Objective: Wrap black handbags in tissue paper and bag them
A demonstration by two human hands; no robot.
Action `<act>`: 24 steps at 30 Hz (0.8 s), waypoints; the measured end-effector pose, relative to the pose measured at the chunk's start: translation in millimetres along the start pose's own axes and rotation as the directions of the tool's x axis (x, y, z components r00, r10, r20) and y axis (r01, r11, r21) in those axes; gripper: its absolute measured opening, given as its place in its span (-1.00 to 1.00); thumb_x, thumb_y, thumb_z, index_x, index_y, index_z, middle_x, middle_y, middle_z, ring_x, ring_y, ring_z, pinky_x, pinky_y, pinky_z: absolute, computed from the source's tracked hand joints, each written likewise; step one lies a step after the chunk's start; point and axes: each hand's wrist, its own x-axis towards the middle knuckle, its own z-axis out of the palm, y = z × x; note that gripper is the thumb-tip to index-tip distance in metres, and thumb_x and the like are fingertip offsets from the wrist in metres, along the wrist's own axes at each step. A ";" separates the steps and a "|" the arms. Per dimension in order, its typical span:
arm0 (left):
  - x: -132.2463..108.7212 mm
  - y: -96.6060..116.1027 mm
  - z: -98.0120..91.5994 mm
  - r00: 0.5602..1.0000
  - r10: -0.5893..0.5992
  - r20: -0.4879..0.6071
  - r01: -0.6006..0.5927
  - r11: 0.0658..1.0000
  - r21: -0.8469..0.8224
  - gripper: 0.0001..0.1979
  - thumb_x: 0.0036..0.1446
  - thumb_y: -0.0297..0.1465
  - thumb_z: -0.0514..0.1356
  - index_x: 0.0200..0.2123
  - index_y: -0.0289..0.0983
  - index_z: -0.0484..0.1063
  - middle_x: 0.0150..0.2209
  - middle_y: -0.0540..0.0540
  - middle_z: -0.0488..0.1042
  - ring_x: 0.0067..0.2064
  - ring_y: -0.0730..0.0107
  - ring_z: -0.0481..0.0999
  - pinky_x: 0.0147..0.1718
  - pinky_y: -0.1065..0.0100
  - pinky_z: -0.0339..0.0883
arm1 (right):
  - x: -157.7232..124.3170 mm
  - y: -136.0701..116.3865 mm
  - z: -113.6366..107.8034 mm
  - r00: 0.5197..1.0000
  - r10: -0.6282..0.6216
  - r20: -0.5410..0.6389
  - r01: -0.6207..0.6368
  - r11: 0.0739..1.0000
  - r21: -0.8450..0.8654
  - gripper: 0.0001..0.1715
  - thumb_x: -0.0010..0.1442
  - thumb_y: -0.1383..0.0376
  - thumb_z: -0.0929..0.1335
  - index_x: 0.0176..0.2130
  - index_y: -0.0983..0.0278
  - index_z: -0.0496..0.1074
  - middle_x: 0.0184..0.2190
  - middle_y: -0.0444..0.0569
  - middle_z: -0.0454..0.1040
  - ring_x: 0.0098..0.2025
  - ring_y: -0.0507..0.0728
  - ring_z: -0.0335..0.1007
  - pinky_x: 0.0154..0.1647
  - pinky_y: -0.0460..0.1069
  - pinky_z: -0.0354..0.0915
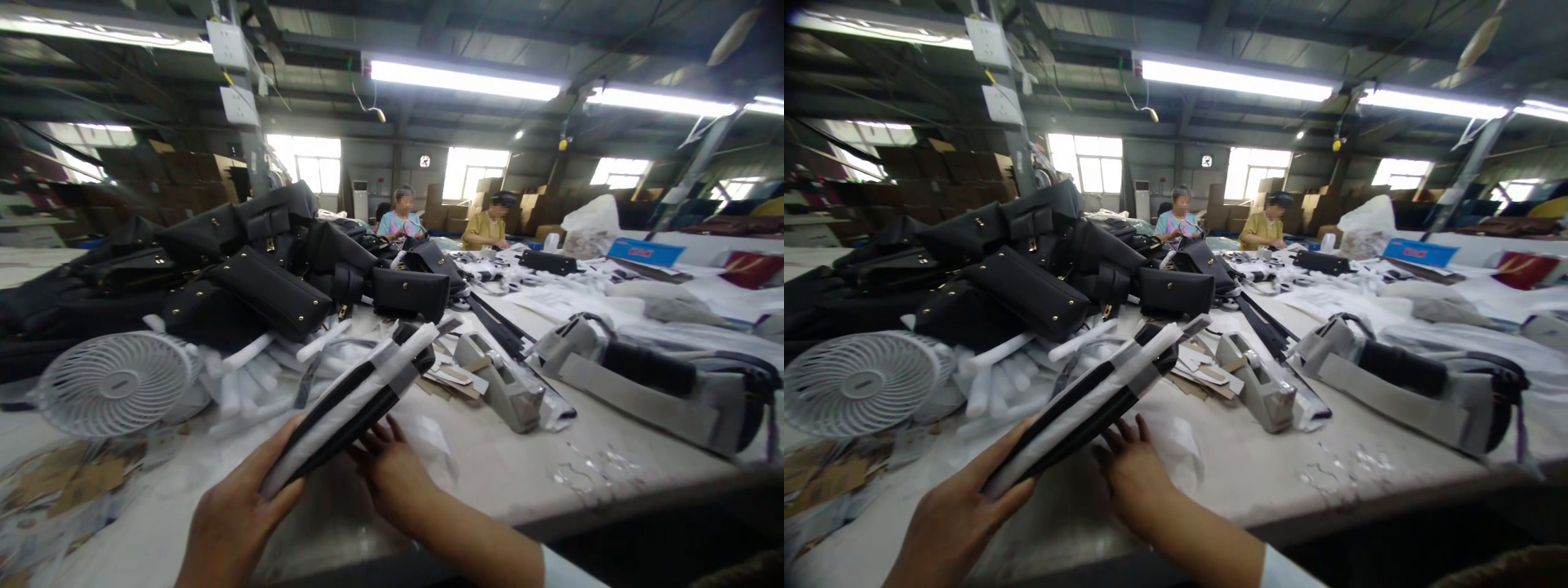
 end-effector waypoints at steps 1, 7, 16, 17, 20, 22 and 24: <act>-0.1 -1.8 0.0 1.000 -0.004 0.000 0.004 1.000 0.008 -0.39 0.11 -0.23 0.17 0.24 0.14 0.17 0.06 0.23 0.50 -0.15 0.32 0.62 -0.22 0.49 0.47 | -14.1 5.4 -9.6 0.999 -0.044 -0.003 0.043 0.993 -0.108 -0.54 0.30 0.31 0.30 0.17 0.12 0.38 0.31 -0.01 0.22 0.41 0.30 -0.15 0.40 0.31 -0.45; -1.2 0.1 2.6 0.999 0.033 0.007 -0.033 0.998 0.052 -0.40 0.14 -0.24 0.18 0.25 0.12 0.16 0.09 0.20 0.47 -0.08 0.27 0.59 -0.23 0.47 0.48 | -77.5 38.3 -39.9 0.958 0.259 -0.122 -0.286 0.887 -0.362 -0.39 0.25 0.12 0.36 0.23 0.24 0.33 0.38 0.21 0.01 0.36 0.49 -0.08 0.29 0.39 -0.01; -17.3 30.1 25.6 0.921 0.384 -0.069 -0.357 0.901 0.245 -0.39 0.19 -0.45 0.04 0.31 -0.11 0.08 0.19 0.06 0.39 0.06 0.34 0.51 -0.08 0.41 0.46 | -56.9 -31.6 16.7 0.952 0.304 -0.020 -0.299 0.920 -0.254 -0.38 0.19 0.09 0.41 0.17 0.28 0.38 0.20 0.21 0.34 0.13 0.49 0.24 0.08 0.33 0.26; -21.3 31.9 30.3 0.895 0.441 -0.060 -0.408 0.866 0.288 -0.38 0.19 -0.49 0.02 0.32 -0.14 0.06 0.20 0.04 0.37 0.08 0.35 0.50 -0.06 0.41 0.45 | -55.1 -37.6 19.7 0.952 0.307 -0.003 -0.298 0.923 -0.243 -0.39 0.18 0.08 0.42 0.16 0.26 0.39 0.18 0.21 0.36 0.14 0.50 0.24 0.08 0.35 0.25; -32.4 36.1 43.1 0.836 0.547 -0.031 -0.493 0.776 0.395 -0.37 0.18 -0.57 -0.01 0.33 -0.17 0.07 0.22 0.03 0.34 0.12 0.37 0.46 -0.06 0.40 0.45 | -55.8 -41.8 32.8 0.961 0.276 0.025 -0.265 0.942 -0.208 -0.40 0.14 0.02 0.45 0.10 0.22 0.45 0.11 0.17 0.43 0.17 0.48 0.22 0.14 0.35 0.20; -37.9 38.7 49.4 0.813 0.581 -0.038 -0.509 0.742 0.436 -0.40 0.20 -0.58 -0.03 0.31 -0.19 0.11 0.22 0.00 0.34 0.11 0.35 0.46 -0.08 0.40 0.46 | -58.2 -34.6 47.9 0.975 0.221 0.038 -0.206 0.951 -0.231 -0.42 0.11 0.00 0.46 0.04 0.24 0.49 0.07 0.19 0.46 0.16 0.51 0.24 0.15 0.38 0.20; -41.5 40.7 54.0 0.795 0.604 -0.057 -0.518 0.724 0.455 -0.43 0.23 -0.58 -0.06 0.29 -0.19 0.16 0.22 -0.02 0.35 0.11 0.34 0.47 -0.08 0.39 0.46 | -59.9 -24.3 65.0 0.987 0.145 0.067 -0.123 0.957 -0.264 -0.55 0.17 0.07 0.42 0.00 0.21 0.52 0.00 0.19 0.51 0.09 0.50 0.32 0.09 0.41 0.25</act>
